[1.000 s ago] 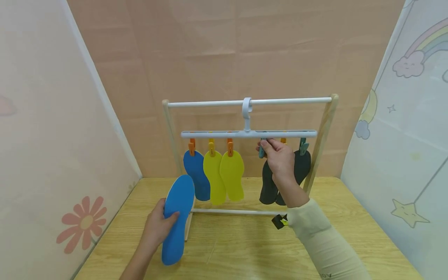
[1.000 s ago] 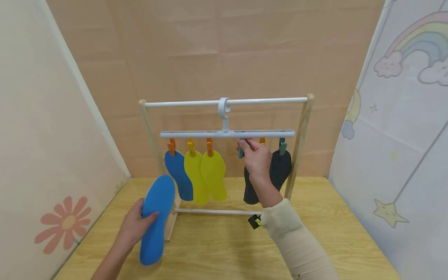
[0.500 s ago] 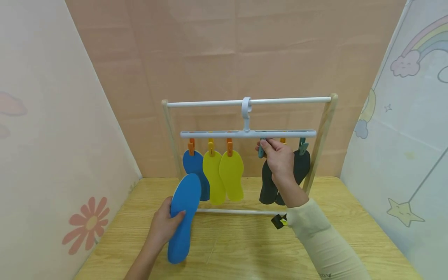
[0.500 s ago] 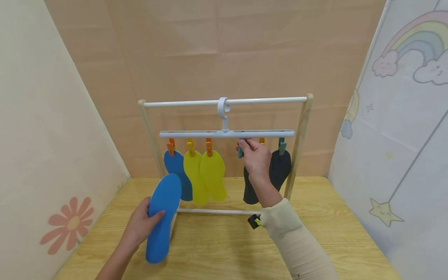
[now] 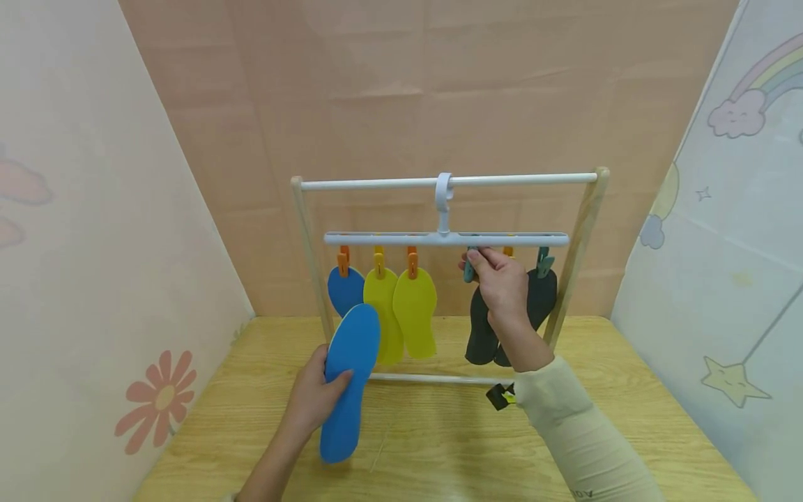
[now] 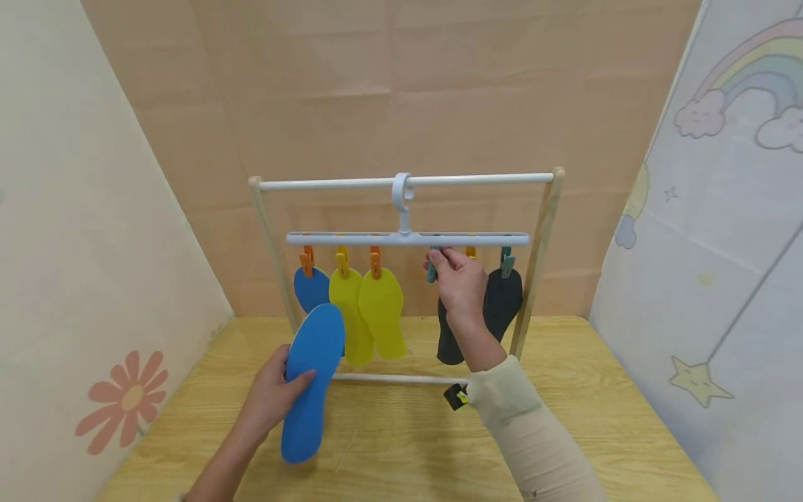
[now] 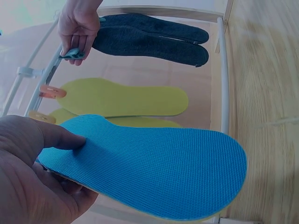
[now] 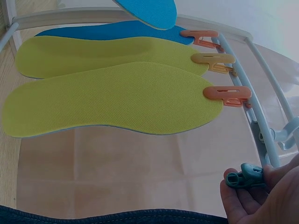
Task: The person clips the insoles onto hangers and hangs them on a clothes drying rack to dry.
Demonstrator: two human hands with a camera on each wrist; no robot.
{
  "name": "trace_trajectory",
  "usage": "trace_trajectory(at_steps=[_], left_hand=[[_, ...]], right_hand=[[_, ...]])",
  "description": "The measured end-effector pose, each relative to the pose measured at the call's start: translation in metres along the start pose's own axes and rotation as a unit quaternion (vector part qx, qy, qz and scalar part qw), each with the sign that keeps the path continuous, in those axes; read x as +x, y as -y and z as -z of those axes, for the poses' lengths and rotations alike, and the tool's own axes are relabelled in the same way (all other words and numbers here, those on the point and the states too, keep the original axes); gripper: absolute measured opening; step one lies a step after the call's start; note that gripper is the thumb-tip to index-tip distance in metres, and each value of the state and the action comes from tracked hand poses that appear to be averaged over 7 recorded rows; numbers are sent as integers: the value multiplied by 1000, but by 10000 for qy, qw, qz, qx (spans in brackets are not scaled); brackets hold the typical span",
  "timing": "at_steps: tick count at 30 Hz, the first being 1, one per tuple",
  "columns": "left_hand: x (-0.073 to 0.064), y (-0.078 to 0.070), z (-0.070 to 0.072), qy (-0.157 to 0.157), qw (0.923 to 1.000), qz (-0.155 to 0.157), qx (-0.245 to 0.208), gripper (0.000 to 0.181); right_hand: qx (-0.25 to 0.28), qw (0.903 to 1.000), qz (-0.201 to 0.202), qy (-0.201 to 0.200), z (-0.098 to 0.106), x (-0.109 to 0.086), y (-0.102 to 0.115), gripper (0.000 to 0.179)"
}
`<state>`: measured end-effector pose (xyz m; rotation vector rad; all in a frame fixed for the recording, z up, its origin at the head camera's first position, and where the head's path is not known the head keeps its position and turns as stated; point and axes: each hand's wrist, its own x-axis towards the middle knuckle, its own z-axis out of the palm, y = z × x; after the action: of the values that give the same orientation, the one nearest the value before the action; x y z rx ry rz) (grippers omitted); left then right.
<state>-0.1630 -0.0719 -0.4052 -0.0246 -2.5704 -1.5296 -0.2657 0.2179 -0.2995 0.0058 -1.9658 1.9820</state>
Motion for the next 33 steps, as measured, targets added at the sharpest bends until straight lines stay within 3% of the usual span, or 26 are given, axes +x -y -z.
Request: trace_trajectory(at_steps=[7,33], left_hand=[[0,-3,-5,74,9999,85,29,39],[8,-25,-34,338,9977,-472,-355,43]], right_hand=[[-12,10000,4,16,0,0,-2,36],[-12,10000,34,-50,0,0,0,35]])
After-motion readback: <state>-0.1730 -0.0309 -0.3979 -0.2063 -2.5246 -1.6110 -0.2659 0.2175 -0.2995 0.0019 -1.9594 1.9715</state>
